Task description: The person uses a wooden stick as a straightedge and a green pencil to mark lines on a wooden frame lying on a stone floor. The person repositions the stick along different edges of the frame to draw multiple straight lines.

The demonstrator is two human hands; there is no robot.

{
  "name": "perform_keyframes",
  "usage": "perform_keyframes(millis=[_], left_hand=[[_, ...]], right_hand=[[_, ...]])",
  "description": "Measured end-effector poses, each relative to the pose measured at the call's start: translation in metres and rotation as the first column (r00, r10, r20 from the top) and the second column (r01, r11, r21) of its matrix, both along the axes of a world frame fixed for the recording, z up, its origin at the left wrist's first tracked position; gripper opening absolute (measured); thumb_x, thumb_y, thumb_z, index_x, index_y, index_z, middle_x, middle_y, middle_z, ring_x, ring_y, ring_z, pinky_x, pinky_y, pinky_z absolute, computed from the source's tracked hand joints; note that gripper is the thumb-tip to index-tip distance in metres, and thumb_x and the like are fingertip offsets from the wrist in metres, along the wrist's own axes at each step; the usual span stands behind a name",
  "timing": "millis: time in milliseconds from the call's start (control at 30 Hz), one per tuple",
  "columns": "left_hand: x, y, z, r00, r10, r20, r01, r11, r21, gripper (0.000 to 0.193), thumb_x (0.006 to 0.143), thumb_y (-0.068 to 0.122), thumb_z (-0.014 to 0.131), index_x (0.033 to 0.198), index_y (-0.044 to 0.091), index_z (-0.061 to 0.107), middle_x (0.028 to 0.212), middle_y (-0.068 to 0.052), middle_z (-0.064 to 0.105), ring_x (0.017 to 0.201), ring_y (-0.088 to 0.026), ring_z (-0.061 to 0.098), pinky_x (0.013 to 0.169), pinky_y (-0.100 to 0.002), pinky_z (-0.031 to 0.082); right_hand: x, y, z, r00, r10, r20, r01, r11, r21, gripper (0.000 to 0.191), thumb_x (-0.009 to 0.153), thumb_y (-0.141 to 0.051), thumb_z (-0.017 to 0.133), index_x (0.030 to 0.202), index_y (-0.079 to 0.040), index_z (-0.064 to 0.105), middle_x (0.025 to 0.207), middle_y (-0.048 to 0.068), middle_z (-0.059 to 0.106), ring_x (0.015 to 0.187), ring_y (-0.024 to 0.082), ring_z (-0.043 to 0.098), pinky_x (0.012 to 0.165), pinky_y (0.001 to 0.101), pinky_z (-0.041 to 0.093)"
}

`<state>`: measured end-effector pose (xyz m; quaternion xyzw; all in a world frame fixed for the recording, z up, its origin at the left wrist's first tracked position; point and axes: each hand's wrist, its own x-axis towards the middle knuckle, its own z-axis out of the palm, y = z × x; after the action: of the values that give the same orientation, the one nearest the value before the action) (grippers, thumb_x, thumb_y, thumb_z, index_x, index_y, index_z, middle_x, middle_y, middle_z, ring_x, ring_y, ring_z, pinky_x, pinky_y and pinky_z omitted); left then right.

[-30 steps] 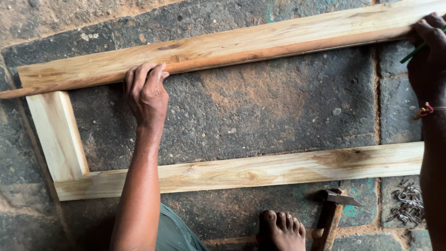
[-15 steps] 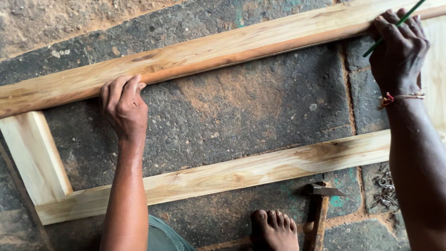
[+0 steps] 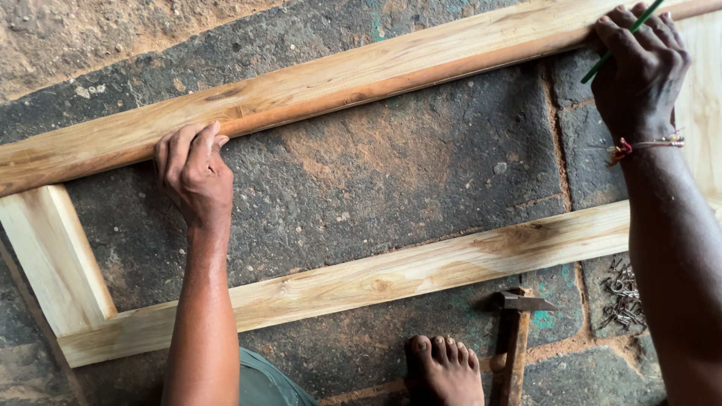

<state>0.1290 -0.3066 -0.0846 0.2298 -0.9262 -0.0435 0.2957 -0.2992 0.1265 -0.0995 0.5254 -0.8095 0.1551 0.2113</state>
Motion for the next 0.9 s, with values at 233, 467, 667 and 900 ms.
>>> perform_keyframes(millis=[233,467,667,900], left_hand=[[-0.001,0.002,0.004,1.000,0.003,0.010,-0.003,1.000,0.012,0.023,0.096,-0.005,0.082,0.116,0.004,0.078,0.114,-0.006,0.071,0.109,-0.028,0.065,0.096,-0.041,0.054],[-0.005,0.004,0.008,1.000,-0.015,-0.019,0.015,1.000,0.025,0.023,0.091,-0.006,0.082,0.112,0.003,0.077,0.112,-0.009,0.071,0.106,-0.031,0.065,0.092,-0.043,0.054],[-0.005,0.000,-0.001,0.999,0.015,0.038,-0.014,0.999,-0.032,0.018,0.093,-0.004,0.078,0.109,0.002,0.078,0.110,-0.009,0.073,0.105,-0.029,0.067,0.093,-0.042,0.056],[-0.069,0.059,-0.015,0.983,-0.163,-0.082,0.171,0.980,0.101,0.020,0.102,-0.010,0.063,0.108,0.004,0.075,0.111,-0.011,0.074,0.110,-0.025,0.072,0.096,-0.039,0.063]], right_hand=[[0.003,-0.003,0.004,1.000,0.012,-0.013,-0.012,1.000,-0.009,0.015,0.106,0.005,0.060,0.114,-0.004,0.069,0.131,0.011,0.073,0.135,0.027,0.068,0.123,0.0410,0.050],[-0.005,0.013,-0.013,0.996,0.033,0.082,-0.033,0.999,0.005,0.023,0.098,0.013,0.057,0.116,0.003,0.066,0.129,0.015,0.067,0.126,0.031,0.062,0.112,0.0390,0.049],[-0.016,0.015,-0.046,0.936,0.063,0.347,-0.025,0.993,-0.113,0.021,0.112,0.018,0.051,0.128,0.009,0.061,0.137,0.023,0.059,0.132,0.032,0.059,0.114,0.0376,0.055],[-0.014,0.010,-0.040,0.925,0.092,0.370,-0.048,0.991,-0.126,0.016,0.117,0.017,0.047,0.125,0.011,0.060,0.129,0.024,0.058,0.126,0.032,0.063,0.108,0.0336,0.057]])
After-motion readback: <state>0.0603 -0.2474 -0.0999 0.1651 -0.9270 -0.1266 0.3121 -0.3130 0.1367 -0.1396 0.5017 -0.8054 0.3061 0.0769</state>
